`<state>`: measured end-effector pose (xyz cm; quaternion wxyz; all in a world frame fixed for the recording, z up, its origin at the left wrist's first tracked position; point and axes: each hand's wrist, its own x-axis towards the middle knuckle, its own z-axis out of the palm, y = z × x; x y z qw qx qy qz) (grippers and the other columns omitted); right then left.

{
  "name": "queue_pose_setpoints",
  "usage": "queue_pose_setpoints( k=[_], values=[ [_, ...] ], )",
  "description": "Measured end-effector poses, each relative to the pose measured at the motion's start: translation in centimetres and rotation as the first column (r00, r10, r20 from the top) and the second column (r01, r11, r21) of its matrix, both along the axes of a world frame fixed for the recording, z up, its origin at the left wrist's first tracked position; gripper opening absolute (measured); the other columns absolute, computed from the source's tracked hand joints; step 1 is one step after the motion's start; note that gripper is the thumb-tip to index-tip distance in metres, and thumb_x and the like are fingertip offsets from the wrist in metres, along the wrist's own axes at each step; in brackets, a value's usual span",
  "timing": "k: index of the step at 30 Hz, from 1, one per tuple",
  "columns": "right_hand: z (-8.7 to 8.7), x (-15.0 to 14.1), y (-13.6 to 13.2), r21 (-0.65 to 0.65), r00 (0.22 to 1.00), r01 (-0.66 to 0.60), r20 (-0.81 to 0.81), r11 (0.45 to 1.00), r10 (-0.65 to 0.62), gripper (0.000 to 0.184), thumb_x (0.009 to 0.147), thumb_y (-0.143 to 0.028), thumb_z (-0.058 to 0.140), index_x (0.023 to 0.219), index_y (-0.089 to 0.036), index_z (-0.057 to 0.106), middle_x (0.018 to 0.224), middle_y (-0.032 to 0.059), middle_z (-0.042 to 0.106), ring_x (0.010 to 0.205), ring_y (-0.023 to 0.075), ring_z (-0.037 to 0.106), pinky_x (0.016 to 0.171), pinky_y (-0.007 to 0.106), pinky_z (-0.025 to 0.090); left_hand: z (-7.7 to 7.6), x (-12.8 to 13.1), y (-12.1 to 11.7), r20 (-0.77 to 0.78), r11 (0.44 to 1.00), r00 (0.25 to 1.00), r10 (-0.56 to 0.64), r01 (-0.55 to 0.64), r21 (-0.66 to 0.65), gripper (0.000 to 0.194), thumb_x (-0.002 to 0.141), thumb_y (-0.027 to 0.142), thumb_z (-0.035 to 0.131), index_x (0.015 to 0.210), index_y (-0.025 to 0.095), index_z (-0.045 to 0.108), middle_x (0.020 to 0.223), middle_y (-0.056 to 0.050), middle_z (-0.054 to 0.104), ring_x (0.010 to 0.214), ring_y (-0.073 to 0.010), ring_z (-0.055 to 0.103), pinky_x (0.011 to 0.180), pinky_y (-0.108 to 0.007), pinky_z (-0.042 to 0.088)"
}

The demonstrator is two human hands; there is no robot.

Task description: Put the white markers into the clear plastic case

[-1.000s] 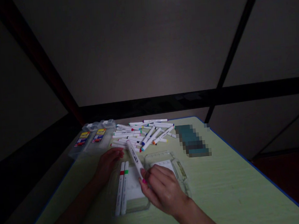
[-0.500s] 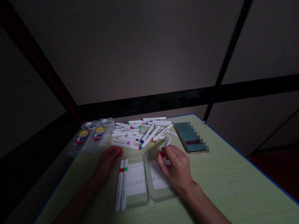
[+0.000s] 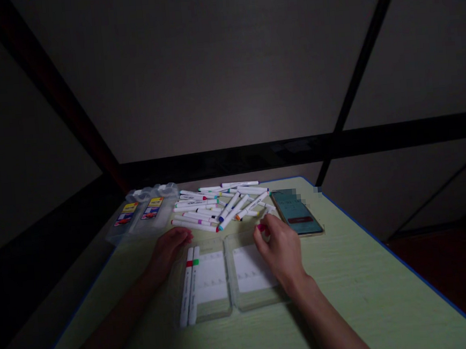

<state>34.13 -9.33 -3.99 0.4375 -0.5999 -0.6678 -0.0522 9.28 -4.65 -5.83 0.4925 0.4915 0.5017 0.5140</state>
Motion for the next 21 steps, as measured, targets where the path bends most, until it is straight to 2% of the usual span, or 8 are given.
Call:
queue_pose_setpoints(
  k=[9,16,21],
  values=[
    [-0.4,1.0,0.6,-0.141,0.988,0.130,0.096,0.981,-0.118,0.012,0.077,-0.028,0.045,0.072,-0.018,0.050,0.065,0.0027,0.058,0.054,0.0142,0.051,0.048,0.023,0.029,-0.1,0.0,0.0,0.006,1.000,1.000,-0.003,0.003,-0.010,0.022,0.057,0.034,0.065,0.067,0.014,0.062,0.065,-0.001,0.062,0.064,-0.0131,0.056,0.064,-0.024,0.041],
    [-0.4,1.5,1.0,-0.305,0.965,0.220,0.206,0.927,-0.161,0.008,0.078,-0.025,0.046,0.075,-0.020,0.051,0.067,0.0027,0.062,0.054,0.0146,0.054,0.045,0.023,0.023,-0.2,0.0,0.0,0.013,1.000,1.000,-0.019,0.019,0.005,0.020,0.059,0.032,0.065,0.068,0.014,0.063,0.064,0.000,0.062,0.063,-0.0114,0.054,0.063,-0.022,0.040],
    [-0.8,2.0,1.3,-0.352,0.943,0.273,0.282,0.895,-0.176,0.009,0.079,-0.025,0.047,0.079,-0.020,0.054,0.069,0.0045,0.065,0.057,0.0173,0.058,0.045,0.023,0.022,-0.4,-0.1,0.1,-0.012,0.999,0.999,-0.037,0.037,0.031,0.021,0.060,0.033,0.065,0.068,0.014,0.062,0.063,0.000,0.061,0.063,-0.0122,0.055,0.063,-0.023,0.040]
  ],
)
